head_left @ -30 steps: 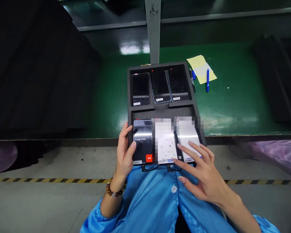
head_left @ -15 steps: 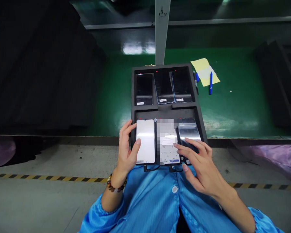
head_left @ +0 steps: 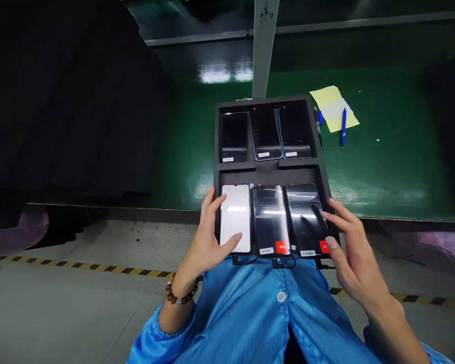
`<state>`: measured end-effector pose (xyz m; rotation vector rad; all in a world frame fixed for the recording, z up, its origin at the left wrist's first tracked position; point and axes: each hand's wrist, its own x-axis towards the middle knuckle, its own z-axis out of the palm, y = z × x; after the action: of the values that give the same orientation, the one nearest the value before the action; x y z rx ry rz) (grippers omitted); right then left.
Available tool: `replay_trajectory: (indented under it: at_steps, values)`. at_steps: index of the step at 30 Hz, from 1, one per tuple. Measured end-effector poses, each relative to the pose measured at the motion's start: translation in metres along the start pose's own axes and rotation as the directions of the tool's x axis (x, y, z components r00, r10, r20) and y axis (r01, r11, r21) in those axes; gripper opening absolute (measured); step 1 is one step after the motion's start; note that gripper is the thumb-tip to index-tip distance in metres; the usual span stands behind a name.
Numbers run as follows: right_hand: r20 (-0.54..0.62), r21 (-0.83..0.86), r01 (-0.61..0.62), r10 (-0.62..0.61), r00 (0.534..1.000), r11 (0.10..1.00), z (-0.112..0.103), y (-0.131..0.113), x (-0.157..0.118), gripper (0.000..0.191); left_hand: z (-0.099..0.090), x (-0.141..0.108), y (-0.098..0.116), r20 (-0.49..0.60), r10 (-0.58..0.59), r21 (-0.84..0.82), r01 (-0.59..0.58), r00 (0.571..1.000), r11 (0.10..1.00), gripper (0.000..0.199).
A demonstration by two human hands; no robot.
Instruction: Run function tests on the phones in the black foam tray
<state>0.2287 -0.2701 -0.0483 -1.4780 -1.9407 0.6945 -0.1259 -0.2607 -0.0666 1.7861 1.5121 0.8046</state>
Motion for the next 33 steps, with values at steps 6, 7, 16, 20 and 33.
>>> replay_trajectory:
  at_steps: [6,7,16,20,33]
  values:
    - [-0.010,0.088,-0.126,0.127,0.992,0.988,-0.001,0.013,-0.004,0.049,-0.004,-0.005,0.011,0.116,0.021,0.041,-0.026,0.993,0.999,0.101]
    - [-0.010,0.096,-0.125,0.127,0.992,0.987,-0.001,0.014,-0.005,0.050,-0.004,-0.005,0.011,0.113,0.026,0.046,-0.031,0.993,0.998,0.100]
    - [-0.019,0.079,-0.126,0.128,0.992,0.989,-0.004,0.020,-0.016,0.048,0.000,-0.003,0.007,0.081,0.019,0.053,-0.023,0.997,0.998,0.092]
    - [-0.019,0.065,-0.111,0.112,0.994,0.992,-0.001,0.018,-0.014,0.046,-0.001,-0.002,0.009,0.076,0.028,0.070,-0.033,0.997,0.997,0.092]
    - [-0.026,0.140,-0.130,0.135,0.991,0.982,0.008,0.023,0.004,0.051,-0.001,-0.006,0.011,0.114,0.064,0.062,-0.072,0.991,0.996,0.096]
